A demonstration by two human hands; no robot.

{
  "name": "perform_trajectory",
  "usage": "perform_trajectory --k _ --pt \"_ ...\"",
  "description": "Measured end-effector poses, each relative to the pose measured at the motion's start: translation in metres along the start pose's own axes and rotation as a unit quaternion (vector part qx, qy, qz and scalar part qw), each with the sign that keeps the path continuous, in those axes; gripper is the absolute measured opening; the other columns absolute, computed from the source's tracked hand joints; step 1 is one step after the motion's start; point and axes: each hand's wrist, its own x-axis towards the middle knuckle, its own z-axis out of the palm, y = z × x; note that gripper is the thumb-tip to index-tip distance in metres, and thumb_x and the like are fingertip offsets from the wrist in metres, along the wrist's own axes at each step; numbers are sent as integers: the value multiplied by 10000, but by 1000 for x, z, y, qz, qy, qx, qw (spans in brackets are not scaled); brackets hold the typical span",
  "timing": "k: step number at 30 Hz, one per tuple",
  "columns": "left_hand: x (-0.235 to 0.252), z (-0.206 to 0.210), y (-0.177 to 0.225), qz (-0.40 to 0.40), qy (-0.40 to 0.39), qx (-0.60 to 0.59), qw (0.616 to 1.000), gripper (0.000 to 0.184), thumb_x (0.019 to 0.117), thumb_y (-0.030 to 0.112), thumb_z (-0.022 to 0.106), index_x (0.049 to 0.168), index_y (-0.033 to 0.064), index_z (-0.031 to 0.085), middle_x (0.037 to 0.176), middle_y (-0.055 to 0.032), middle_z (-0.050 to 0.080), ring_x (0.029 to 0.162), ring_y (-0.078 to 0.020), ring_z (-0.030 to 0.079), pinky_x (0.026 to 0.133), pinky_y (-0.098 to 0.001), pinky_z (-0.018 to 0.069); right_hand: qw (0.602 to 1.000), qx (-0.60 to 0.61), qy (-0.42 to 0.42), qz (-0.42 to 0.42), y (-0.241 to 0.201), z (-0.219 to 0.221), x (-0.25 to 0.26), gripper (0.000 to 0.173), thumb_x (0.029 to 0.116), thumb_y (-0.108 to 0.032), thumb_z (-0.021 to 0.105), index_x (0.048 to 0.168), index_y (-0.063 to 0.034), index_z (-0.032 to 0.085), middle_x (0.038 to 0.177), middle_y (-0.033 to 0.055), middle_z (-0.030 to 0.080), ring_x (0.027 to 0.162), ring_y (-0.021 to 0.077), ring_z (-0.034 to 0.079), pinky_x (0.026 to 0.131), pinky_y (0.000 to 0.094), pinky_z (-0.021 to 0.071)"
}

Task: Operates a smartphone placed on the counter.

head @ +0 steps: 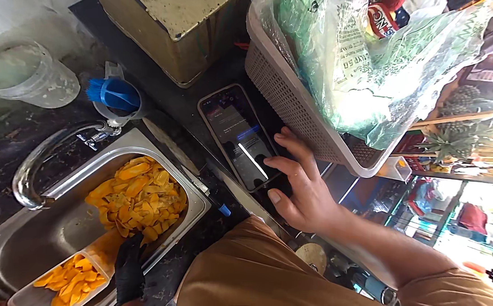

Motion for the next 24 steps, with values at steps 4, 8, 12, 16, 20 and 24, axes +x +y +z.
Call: perform_trajectory --k 4,8,12,16,20,24 --pt "-1 2 2 4 2 5 1000 479 995 343 580 1347 20 564 1367 -120 595 1230 -209 576 994 -432 514 1000 -2 1 -1 0 -1 -2 357 1038 -352 450 1219 -97 623 1546 196 455 1522 365 315 1205 509 378" --pt "-1 1 0 8 2 -4 1000 468 986 325 579 1340 19 565 1365 -111 599 1227 -193 579 993 -412 514 1000 -17 -10 1 0 0 -1 372 1036 -356 463 1211 -92 659 1549 195 463 1529 373 299 1217 520 350" --pt "0 -1 -2 7 -1 -14 1000 469 986 327 578 1346 27 563 1366 -104 602 1227 -185 581 988 -403 518 999 -31 -23 -5 -1 1 2 404 1041 -423 443 1260 -155 651 1566 185 445 1534 398 270 1212 551 336" --pt "1 -1 -3 6 -2 -15 1000 454 989 329 572 1332 31 579 1369 -99 602 1228 -182 579 991 -401 514 998 -51 -44 -11 -3 3 6 416 1035 -476 454 1354 -282 637 1596 196 395 1538 439 225 1188 593 343" --pt "2 -2 -6 15 -3 -15 1000 453 984 321 566 1332 31 575 1373 -98 605 1228 -176 581 986 -395 515 996 -77 -54 -7 -5 4 7 426 1036 -499 438 1389 -348 623 1609 201 375 1535 446 225 1161 595 369" --pt "1 -1 -4 13 -3 -14 1000 454 998 325 556 1340 27 571 1374 -105 602 1230 -183 584 988 -400 520 997 -62 -48 2 -5 4 8 437 1038 -463 441 1399 -292 619 1608 188 379 1542 423 225 1184 580 356"
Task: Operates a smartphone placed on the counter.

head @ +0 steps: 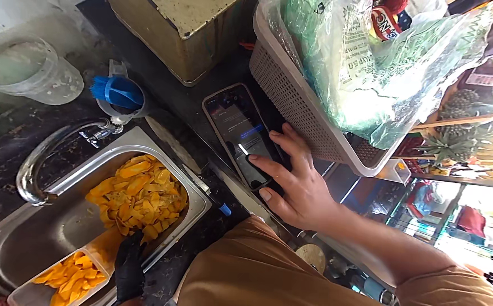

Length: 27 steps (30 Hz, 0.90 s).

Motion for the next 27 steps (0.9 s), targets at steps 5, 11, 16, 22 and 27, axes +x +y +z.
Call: perform_trajectory --k 5,11,16,22,27 --pt "0 0 0 2 3 3 1000 459 998 326 560 1346 27 567 1368 -108 603 1228 -184 582 989 -399 518 998 52 30 -2 4 -2 -4 405 1035 -373 456 1329 -155 629 1562 202 430 1533 397 269 1208 557 352" --pt "2 -1 -4 -1 3 9 1000 466 991 323 576 1348 24 565 1370 -116 604 1235 -204 584 998 -424 518 999 39 23 -3 4 -2 -5 382 1039 -375 456 1288 -187 676 1562 187 443 1536 398 262 1210 555 344" --pt "2 -1 -4 -6 3 3 1000 449 996 305 572 1346 23 565 1365 -109 604 1227 -197 585 985 -414 524 999 39 31 2 4 -1 -5 417 1040 -381 454 1327 -143 638 1558 194 443 1531 388 279 1212 545 350" --pt "4 -2 -4 -6 1 4 1000 458 991 313 574 1350 29 563 1379 -109 598 1236 -198 582 991 -416 520 998 51 33 7 4 -2 -5 397 1046 -377 453 1348 -185 624 1560 186 439 1532 380 283 1196 540 380" --pt "2 -1 -2 -3 -1 9 1000 461 990 319 562 1346 26 567 1368 -108 602 1230 -192 582 995 -410 517 996 76 50 -4 7 -4 -11 308 1047 -320 452 1189 -132 650 1512 191 480 1512 363 328 1188 509 398"
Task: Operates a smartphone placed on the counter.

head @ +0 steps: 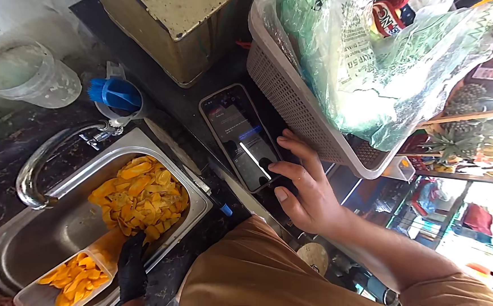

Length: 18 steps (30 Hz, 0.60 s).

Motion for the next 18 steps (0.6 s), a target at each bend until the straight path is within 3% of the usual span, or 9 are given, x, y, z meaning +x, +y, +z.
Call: perform_trajectory --k 9,18 --pt "-1 2 2 -1 3 -2 1000 454 993 318 574 1340 26 573 1370 -101 604 1230 -185 581 993 -403 518 1000 -4 -2 -4 1 0 -1 306 1046 -309 453 1145 -126 677 1512 197 482 1515 368 320 1197 506 387" --pt "-3 3 4 -3 1 1 1000 471 988 298 557 1363 13 541 1390 -119 579 1234 -197 570 999 -409 507 1000 -11 8 9 0 0 -1 332 1043 -291 450 1218 -89 647 1519 202 483 1508 341 350 1192 472 404"
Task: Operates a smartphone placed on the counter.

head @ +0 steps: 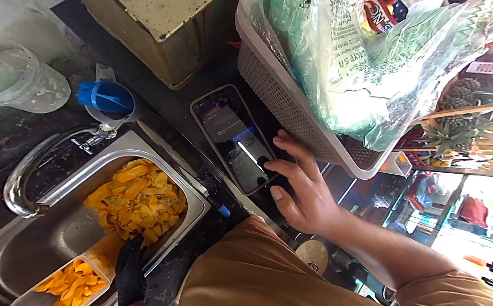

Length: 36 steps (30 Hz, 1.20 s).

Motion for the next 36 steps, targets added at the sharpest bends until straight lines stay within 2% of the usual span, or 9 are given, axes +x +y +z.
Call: perform_trajectory --k 4,8,13,17,19,22,26,30,36 --pt "0 -1 1 -1 -3 -1 1000 458 993 301 554 1355 21 549 1385 -108 583 1226 -187 572 987 -393 513 1000 -16 -4 8 -1 1 2 398 1039 -296 456 1315 -74 635 1521 202 483 1505 336 355 1197 471 397" --pt "3 -3 -3 2 6 -1 1000 468 978 322 577 1343 29 565 1363 -104 600 1219 -186 587 977 -403 526 1000 -23 -14 11 -2 1 2 406 1037 -318 460 1335 -112 642 1531 193 474 1509 345 344 1190 485 401" --pt "0 0 -1 -4 9 -1 1000 445 989 305 575 1338 28 569 1362 -99 600 1217 -180 582 986 -398 515 996 -53 -49 -44 -5 4 4 408 1046 -477 420 1363 -322 626 1582 197 396 1527 423 249 1160 589 362" --pt "2 -1 -4 2 11 -3 1000 441 985 312 582 1322 28 584 1358 -103 606 1225 -184 580 985 -405 516 993 -83 -77 -44 -7 5 8 426 1047 -507 403 1396 -383 613 1607 191 370 1534 439 217 1149 590 370" --pt "3 -1 -4 -1 11 -8 1000 454 981 315 593 1335 30 577 1365 -102 605 1230 -184 578 989 -404 514 995 -62 -66 -37 -6 5 7 419 1046 -492 409 1385 -366 620 1605 194 371 1536 438 217 1158 596 365" --pt "3 -1 -4 2 9 -7 1000 449 990 312 588 1338 29 573 1364 -104 604 1223 -184 581 990 -399 515 999 -11 -29 -28 -2 2 4 389 1047 -427 425 1337 -277 636 1578 199 394 1536 421 232 1201 592 327" --pt "3 -3 -4 8 2 12 1000 473 991 320 572 1359 24 560 1388 -119 589 1248 -201 572 1006 -422 510 999 8 -18 -31 0 -1 2 348 1047 -367 433 1254 -189 648 1524 197 451 1519 390 288 1203 556 347" --pt "2 -1 -1 -1 4 3 1000 470 989 315 582 1360 26 558 1389 -114 587 1238 -198 577 999 -415 514 999 8 -33 -41 1 -1 1 323 1041 -350 440 1207 -202 675 1540 183 455 1523 390 285 1196 558 353" --pt "0 -1 -1 6 5 2 1000 469 990 309 565 1361 21 555 1390 -118 587 1239 -192 578 997 -411 516 998 -7 -45 -46 0 -1 1 325 1040 -370 446 1217 -240 685 1547 189 445 1525 405 270 1188 568 351"
